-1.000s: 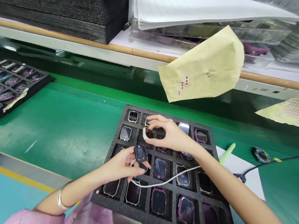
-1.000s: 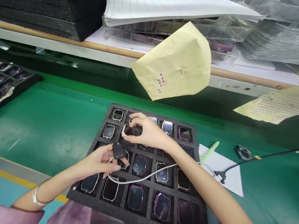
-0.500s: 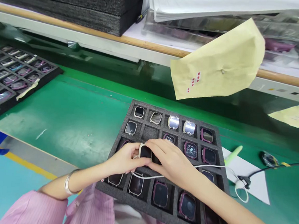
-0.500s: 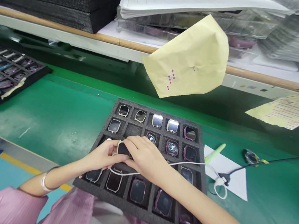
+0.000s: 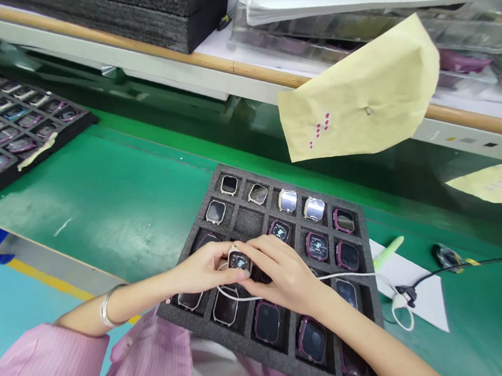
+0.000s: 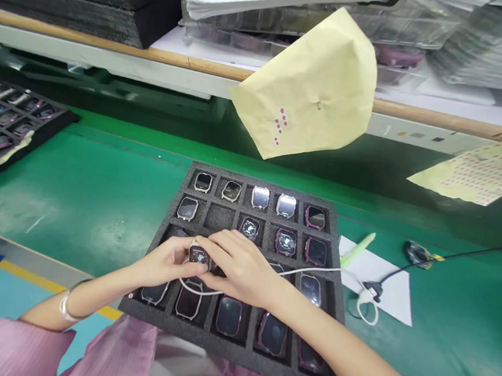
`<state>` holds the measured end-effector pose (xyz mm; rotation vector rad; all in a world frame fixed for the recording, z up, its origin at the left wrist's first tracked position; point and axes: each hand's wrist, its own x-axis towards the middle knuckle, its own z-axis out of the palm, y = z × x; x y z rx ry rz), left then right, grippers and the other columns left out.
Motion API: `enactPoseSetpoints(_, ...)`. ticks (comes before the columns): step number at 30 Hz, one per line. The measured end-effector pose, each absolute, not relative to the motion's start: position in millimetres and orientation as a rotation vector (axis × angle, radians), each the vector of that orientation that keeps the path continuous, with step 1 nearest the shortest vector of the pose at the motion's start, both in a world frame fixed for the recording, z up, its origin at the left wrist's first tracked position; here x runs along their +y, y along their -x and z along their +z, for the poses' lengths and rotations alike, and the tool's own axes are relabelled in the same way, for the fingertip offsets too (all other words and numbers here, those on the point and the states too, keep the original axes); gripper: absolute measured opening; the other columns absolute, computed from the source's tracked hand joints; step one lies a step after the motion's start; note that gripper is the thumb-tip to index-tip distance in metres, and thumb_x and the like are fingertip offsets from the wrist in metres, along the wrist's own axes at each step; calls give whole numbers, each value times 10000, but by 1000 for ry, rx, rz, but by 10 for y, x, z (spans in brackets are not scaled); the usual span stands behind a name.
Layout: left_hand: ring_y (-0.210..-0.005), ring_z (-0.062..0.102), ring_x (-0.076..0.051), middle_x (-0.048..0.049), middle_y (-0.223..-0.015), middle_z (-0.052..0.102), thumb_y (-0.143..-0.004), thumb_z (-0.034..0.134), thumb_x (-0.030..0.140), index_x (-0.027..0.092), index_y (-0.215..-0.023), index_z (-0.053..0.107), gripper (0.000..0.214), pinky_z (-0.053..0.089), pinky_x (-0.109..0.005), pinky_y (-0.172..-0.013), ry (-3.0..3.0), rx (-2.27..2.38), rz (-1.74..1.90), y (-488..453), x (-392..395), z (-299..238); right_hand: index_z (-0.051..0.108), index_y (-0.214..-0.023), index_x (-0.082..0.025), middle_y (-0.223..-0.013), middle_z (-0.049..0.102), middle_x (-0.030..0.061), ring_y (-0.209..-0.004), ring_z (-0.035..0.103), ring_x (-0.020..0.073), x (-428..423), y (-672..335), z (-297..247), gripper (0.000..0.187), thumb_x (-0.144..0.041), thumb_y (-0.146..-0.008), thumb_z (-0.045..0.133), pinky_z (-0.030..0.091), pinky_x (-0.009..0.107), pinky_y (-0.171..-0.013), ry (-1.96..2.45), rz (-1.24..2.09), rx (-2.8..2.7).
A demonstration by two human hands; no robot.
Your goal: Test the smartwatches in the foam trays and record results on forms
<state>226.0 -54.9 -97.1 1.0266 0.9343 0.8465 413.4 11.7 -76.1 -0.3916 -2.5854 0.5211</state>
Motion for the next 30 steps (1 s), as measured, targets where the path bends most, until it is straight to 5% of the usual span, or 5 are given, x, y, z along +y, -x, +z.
enactPoseSetpoints(9,-738,603,-150,-35,-809,660,-690,791,365,117,-913,624,373,462,-281,-725,-870,1038,881,-2285,-533,-968,507,-1286,-125,-1015,641,132,-897,612,247,124,-4149,-801,425,-307,-910,586,546,420,-773,444,531,-2588)
enactPoseSetpoints(30,-648,566,-99,15,-731,605,-738,756,287,131,-890,574,284,430,-209,-611,-884,1010,830,-2283,-618,-983,580,-1144,-112,-1007,625,126,-886,592,222,91,-4129,-783,348,-314,-865,625,524,379,-768,441,631,-2584)
